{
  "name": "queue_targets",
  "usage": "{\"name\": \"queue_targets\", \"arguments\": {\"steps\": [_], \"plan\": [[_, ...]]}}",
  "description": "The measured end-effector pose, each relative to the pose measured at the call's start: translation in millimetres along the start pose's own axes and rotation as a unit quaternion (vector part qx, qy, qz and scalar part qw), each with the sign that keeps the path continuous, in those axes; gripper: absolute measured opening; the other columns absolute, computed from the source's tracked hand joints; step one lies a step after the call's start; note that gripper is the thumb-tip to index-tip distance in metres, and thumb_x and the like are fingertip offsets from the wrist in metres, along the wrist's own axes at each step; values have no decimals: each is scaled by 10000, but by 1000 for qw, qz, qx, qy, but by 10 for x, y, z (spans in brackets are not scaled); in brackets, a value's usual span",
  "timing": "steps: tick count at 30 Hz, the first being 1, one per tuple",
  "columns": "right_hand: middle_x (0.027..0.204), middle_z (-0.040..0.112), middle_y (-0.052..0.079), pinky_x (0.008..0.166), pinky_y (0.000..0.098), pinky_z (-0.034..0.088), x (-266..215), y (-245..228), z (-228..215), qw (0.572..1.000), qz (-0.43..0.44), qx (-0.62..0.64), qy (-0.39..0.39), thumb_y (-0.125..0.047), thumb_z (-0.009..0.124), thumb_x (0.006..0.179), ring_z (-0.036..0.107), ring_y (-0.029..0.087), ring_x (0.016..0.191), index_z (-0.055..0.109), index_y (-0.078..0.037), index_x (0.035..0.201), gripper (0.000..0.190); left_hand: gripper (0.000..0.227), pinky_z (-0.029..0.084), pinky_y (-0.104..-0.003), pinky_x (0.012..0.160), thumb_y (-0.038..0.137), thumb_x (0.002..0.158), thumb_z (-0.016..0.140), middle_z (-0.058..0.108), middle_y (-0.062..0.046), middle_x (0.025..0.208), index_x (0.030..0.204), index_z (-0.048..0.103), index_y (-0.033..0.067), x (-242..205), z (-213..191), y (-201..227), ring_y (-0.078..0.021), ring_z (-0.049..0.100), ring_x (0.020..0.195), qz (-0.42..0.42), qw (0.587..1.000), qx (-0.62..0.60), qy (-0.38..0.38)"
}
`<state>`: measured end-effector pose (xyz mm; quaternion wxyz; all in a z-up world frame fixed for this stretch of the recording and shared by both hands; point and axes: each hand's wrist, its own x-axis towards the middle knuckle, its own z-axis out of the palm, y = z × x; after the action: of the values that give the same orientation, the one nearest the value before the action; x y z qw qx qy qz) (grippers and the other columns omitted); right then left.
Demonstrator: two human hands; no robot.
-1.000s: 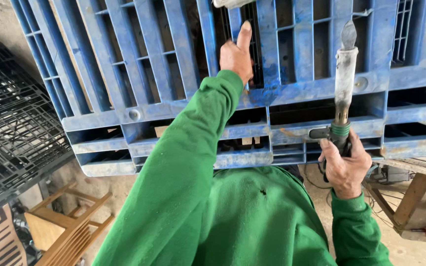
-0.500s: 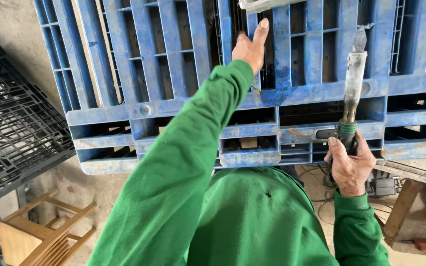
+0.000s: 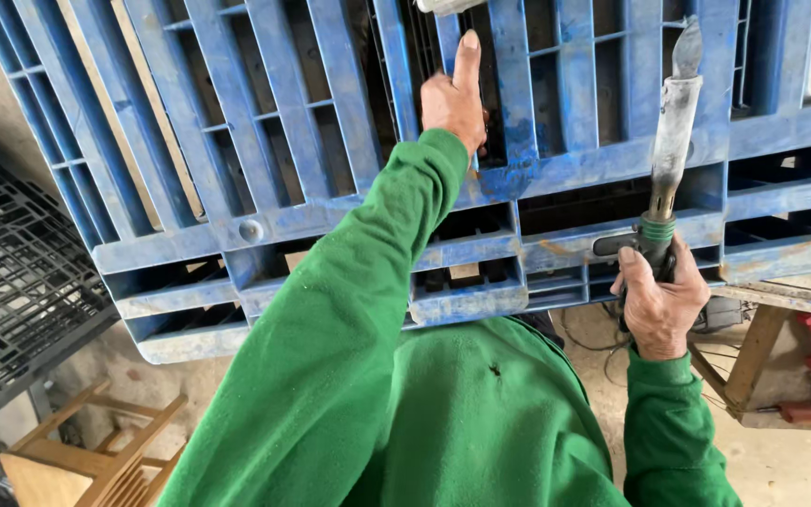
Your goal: The person uses a soldering iron to melt and smooth a section of a blue plastic crate. They hold the crate steady with one hand while applying the hot tip with the other, then wipe the area with a cloth.
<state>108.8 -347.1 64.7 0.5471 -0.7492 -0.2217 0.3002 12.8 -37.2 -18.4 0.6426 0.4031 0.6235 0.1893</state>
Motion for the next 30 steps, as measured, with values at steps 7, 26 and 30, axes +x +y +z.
{"name": "queue_targets", "arguments": {"steps": [7, 26, 30], "plan": [[909, 640, 40, 588, 245, 486, -40, -50, 30, 1000, -12, -1, 14, -93, 719, 1043, 583, 92, 676, 600, 77, 1284, 318, 889, 550, -454, 424, 743, 797, 569, 623, -172, 694, 1040, 584, -112, 212, 21, -194, -308, 646, 532, 59, 998, 23, 11], [873, 637, 66, 618, 260, 521, 55, 3, -362, 993, 23, 35, -109, -125, 638, 1015, 605, 118, 684, 559, 87, 1318, 379, 572, 566, -583, 697, 347, 1019, 553, 701, -366, 952, 1407, 286, 23, -158, 17, 121, -528, 693, 806, 158, 956, 237, 65], [853, 629, 62, 618, 257, 515, 70, 72, -454, 991, 41, 31, -126, -116, 647, 1007, 599, 114, 674, 562, 87, 1344, 403, 562, 596, -557, 628, 320, 1012, 537, 700, -350, 921, 1393, 255, 18, -206, 30, 111, -496, 718, 769, 136, 959, 243, 44]]}}
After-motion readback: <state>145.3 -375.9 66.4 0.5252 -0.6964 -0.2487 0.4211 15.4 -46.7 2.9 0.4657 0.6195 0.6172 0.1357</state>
